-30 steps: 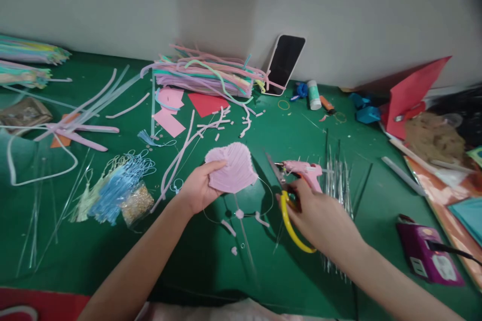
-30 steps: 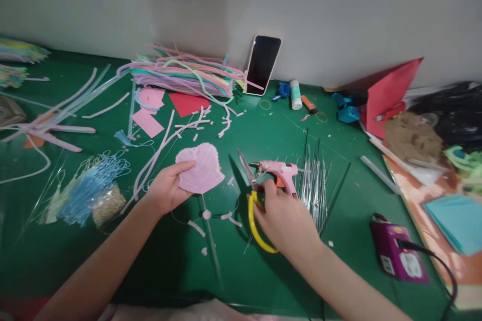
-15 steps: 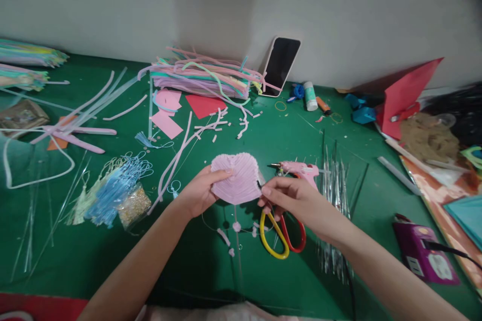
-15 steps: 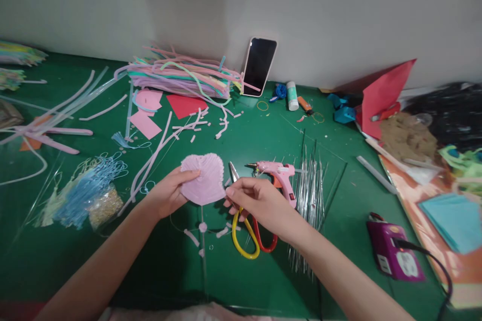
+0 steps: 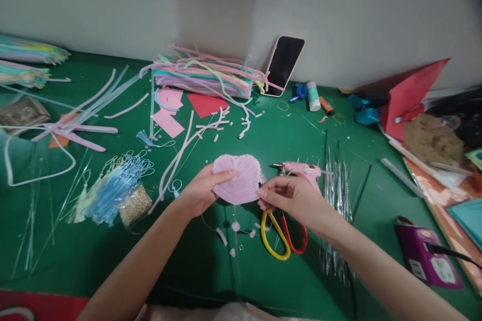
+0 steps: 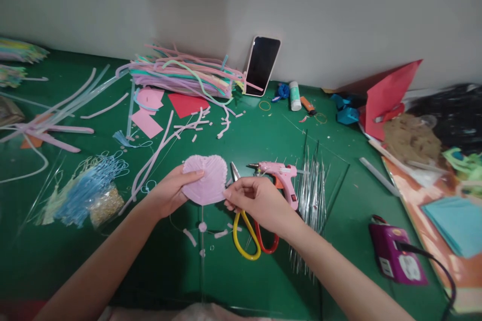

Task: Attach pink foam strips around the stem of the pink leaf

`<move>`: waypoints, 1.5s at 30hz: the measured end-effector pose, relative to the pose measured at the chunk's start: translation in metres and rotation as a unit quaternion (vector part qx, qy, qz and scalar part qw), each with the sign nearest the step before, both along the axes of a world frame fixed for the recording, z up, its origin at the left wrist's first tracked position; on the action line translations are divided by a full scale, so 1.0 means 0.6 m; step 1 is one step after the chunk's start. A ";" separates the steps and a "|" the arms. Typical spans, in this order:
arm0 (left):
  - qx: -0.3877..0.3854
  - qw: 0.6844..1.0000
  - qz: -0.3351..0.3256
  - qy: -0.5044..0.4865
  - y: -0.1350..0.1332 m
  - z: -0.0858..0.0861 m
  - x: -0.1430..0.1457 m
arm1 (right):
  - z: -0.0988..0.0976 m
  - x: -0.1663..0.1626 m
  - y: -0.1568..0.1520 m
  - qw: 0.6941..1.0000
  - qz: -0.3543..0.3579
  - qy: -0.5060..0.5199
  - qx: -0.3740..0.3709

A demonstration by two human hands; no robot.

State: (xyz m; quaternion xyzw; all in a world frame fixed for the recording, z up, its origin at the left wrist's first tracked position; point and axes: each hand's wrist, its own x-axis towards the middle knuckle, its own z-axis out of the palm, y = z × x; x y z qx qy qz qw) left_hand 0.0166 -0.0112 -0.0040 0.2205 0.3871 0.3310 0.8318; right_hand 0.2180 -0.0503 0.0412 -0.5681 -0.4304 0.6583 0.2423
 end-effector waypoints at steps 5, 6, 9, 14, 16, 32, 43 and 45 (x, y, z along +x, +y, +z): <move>0.001 1.000 0.000 0.022 0.000 0.001 -0.001 | -0.010 -0.003 -0.006 0.994 0.034 -0.072 0.069; 0.000 1.000 0.001 0.024 0.000 0.001 0.000 | -0.010 -0.005 -0.007 0.989 0.047 -0.103 0.092; -0.006 1.000 0.008 0.029 0.000 0.003 0.003 | -0.007 -0.012 -0.011 0.959 0.076 -0.218 0.164; -0.011 0.999 0.019 0.028 0.002 0.003 0.001 | -0.013 -0.016 -0.011 0.965 0.024 -0.199 0.167; -0.016 0.999 0.025 0.028 0.004 0.003 0.000 | -0.018 -0.013 -0.009 0.989 -0.008 -0.108 0.102; 0.026 0.999 0.002 0.040 0.010 -0.003 -0.008 | -0.020 -0.001 0.002 0.991 -0.053 -0.048 0.115; 0.149 0.969 -0.084 0.176 0.013 0.014 -0.025 | -0.015 0.024 0.004 0.981 -0.090 -0.052 0.161; 0.170 0.963 -0.092 0.189 0.011 0.013 -0.026 | -0.017 0.022 0.002 0.981 -0.096 -0.060 0.156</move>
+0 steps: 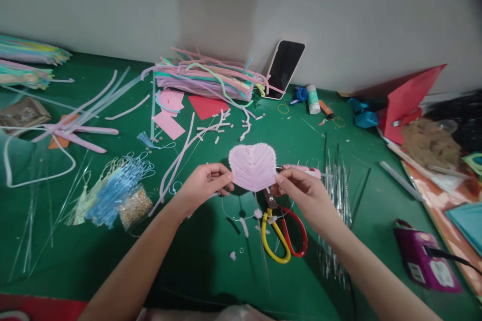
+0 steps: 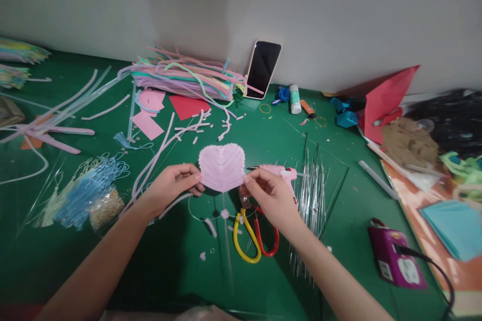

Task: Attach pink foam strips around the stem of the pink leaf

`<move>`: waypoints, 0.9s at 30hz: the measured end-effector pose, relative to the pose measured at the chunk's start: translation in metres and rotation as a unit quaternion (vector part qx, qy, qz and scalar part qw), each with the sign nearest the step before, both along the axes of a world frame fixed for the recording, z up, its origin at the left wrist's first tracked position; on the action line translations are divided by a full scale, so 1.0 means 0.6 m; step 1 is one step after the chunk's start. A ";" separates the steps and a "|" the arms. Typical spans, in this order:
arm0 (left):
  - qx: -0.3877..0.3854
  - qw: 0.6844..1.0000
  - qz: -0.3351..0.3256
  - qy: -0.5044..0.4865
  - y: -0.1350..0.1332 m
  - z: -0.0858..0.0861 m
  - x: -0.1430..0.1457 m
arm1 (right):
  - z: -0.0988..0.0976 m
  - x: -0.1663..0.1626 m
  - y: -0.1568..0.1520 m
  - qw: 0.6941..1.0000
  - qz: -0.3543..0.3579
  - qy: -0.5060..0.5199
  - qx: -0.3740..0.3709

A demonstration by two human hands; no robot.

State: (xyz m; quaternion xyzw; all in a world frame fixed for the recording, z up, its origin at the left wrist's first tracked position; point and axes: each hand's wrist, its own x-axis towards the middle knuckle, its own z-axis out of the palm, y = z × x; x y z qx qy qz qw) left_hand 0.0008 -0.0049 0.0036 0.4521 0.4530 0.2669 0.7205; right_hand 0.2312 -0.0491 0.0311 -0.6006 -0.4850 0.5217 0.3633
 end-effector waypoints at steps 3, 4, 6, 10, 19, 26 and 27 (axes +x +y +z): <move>0.028 0.999 -0.009 0.020 -0.002 -0.001 0.000 | -0.001 -0.002 -0.002 1.000 -0.008 0.002 -0.012; 0.038 0.999 -0.012 0.028 -0.002 -0.001 0.000 | -0.001 -0.002 -0.003 1.000 -0.010 0.006 -0.016; 0.057 0.997 -0.018 0.040 -0.003 0.000 0.000 | -0.002 -0.002 -0.005 0.999 -0.016 0.016 -0.024; 0.067 0.997 -0.018 0.031 -0.001 -0.001 0.001 | -0.011 -0.007 -0.011 0.998 -0.027 0.034 -0.045; 0.082 0.996 0.021 0.033 0.003 -0.008 0.002 | -0.021 -0.035 -0.008 0.997 -0.039 0.059 -0.042; 0.059 0.998 -0.012 0.023 -0.002 0.001 0.008 | -0.027 -0.050 -0.001 0.987 -0.067 0.139 -0.045; 0.048 0.999 -0.016 0.018 -0.003 0.001 0.009 | -0.030 -0.052 -0.002 0.985 -0.066 0.150 -0.051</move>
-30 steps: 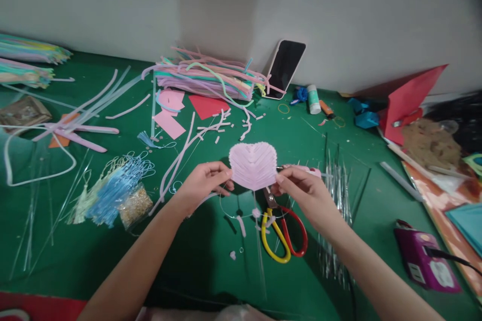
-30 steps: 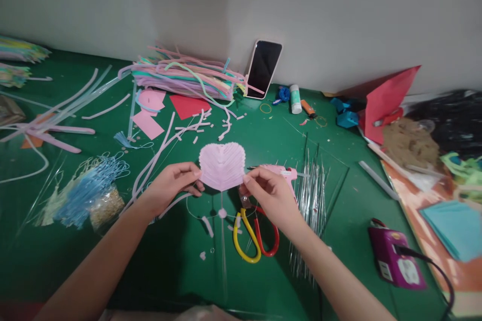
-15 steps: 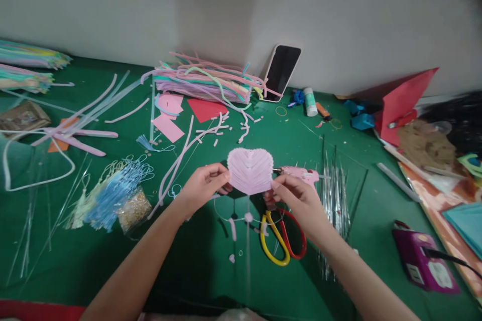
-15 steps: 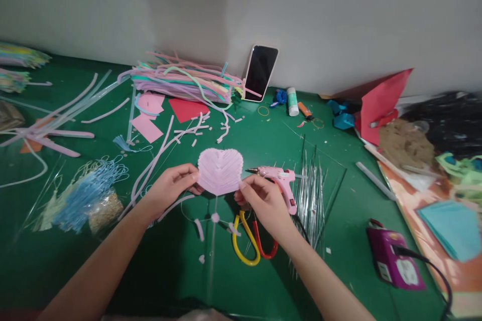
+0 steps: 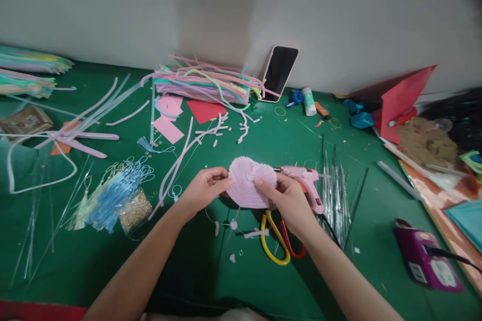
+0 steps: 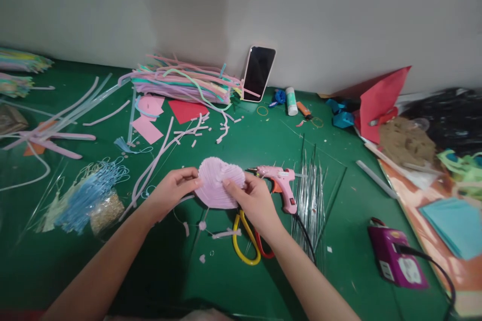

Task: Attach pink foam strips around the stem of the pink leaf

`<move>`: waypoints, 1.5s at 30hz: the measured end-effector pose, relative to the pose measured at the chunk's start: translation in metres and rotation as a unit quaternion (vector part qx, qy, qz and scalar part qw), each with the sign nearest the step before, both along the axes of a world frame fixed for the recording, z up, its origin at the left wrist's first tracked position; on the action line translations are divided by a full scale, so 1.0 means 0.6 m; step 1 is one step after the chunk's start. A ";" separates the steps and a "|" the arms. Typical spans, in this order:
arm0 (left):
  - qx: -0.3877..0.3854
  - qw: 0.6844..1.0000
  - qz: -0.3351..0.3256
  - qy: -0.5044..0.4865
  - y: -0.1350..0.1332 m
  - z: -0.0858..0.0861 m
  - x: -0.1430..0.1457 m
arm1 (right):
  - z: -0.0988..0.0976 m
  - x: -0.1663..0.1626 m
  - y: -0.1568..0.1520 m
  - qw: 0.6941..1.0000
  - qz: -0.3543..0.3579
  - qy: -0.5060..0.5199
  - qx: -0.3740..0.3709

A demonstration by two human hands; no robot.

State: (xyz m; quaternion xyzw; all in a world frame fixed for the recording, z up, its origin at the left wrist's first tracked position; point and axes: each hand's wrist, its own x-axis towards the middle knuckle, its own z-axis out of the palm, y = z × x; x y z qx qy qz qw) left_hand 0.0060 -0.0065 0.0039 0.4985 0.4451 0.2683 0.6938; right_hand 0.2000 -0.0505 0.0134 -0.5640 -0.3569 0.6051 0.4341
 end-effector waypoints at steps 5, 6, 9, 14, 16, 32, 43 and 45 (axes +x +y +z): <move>-0.029 0.999 -0.019 -0.025 -0.001 -0.003 0.001 | -0.007 -0.006 -0.005 0.998 -0.002 0.060 -0.025; -0.035 0.999 -0.018 -0.033 -0.001 -0.003 0.002 | -0.008 -0.007 -0.005 0.997 -0.004 0.069 -0.028; -0.045 0.997 -0.015 -0.059 -0.001 -0.006 0.002 | -0.008 -0.010 -0.006 0.996 -0.003 0.087 -0.033; -0.066 0.995 0.001 -0.070 0.000 -0.011 0.001 | -0.006 -0.014 -0.007 0.995 -0.003 0.100 -0.031; -0.073 0.995 0.012 -0.072 0.000 -0.011 0.001 | -0.007 -0.016 -0.007 0.995 0.004 0.095 -0.031; -0.143 0.983 0.036 -0.111 0.000 -0.006 -0.002 | -0.015 -0.029 -0.009 0.996 0.026 0.082 -0.034; -0.124 0.987 0.021 -0.096 0.000 -0.009 -0.006 | -0.012 -0.042 -0.010 0.996 0.027 0.071 -0.047; -0.124 0.988 0.018 -0.088 0.000 -0.008 -0.006 | -0.013 -0.041 -0.009 0.996 0.026 0.065 -0.047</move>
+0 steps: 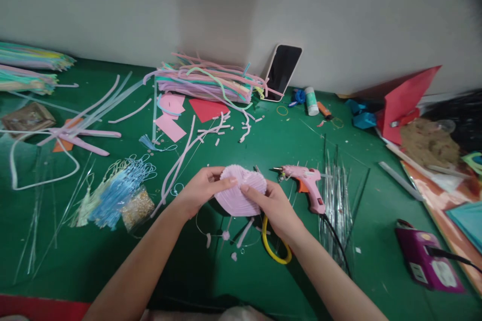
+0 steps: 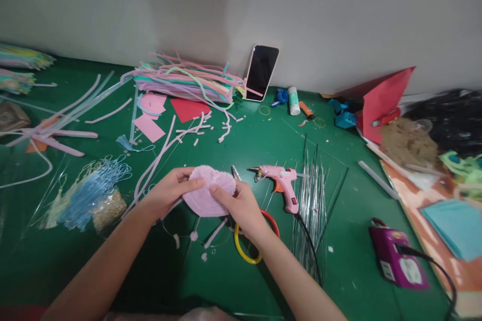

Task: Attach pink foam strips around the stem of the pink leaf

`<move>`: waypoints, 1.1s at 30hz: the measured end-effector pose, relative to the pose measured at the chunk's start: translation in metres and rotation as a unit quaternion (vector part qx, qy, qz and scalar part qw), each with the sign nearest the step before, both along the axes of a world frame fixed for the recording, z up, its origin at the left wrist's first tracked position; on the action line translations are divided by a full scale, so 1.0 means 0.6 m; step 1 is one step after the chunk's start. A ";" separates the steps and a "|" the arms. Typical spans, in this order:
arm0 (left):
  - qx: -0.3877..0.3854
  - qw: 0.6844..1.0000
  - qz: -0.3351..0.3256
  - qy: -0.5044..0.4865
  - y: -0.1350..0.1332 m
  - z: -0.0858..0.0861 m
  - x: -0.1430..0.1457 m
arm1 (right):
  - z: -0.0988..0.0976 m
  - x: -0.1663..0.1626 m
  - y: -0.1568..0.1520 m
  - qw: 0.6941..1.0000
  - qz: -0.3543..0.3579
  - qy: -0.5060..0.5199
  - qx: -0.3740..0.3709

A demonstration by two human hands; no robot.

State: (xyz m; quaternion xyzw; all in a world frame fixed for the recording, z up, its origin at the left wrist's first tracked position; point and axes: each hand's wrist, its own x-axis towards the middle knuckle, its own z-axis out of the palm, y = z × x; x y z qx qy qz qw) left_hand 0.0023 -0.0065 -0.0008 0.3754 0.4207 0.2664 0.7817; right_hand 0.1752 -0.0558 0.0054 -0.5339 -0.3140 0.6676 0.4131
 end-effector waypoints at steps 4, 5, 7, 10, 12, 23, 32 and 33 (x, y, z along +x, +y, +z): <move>0.015 0.999 -0.003 0.037 -0.001 0.003 0.002 | -0.003 0.002 0.000 1.000 0.015 -0.014 0.002; 0.021 0.999 -0.006 0.047 -0.001 0.003 0.003 | -0.004 0.001 -0.001 1.000 0.021 -0.014 0.000; 0.025 0.998 -0.013 0.060 -0.001 0.004 0.004 | -0.004 -0.001 -0.002 1.000 0.025 -0.010 -0.005; 0.019 0.997 0.002 0.070 -0.001 0.003 0.005 | -0.003 -0.008 -0.002 1.000 0.012 -0.002 -0.007; 0.018 0.997 0.038 0.070 0.000 0.002 0.006 | -0.003 -0.011 -0.002 1.000 -0.002 0.010 -0.012; -0.080 0.987 0.135 -0.041 0.016 0.003 0.001 | -0.006 -0.010 -0.004 0.998 -0.049 0.031 -0.004; -0.037 0.998 0.019 -0.043 0.010 0.020 -0.010 | 0.012 -0.004 0.009 0.989 -0.133 0.032 0.053; -0.026 0.999 -0.013 -0.025 0.008 0.022 -0.011 | 0.013 -0.002 0.011 0.988 -0.138 0.026 0.062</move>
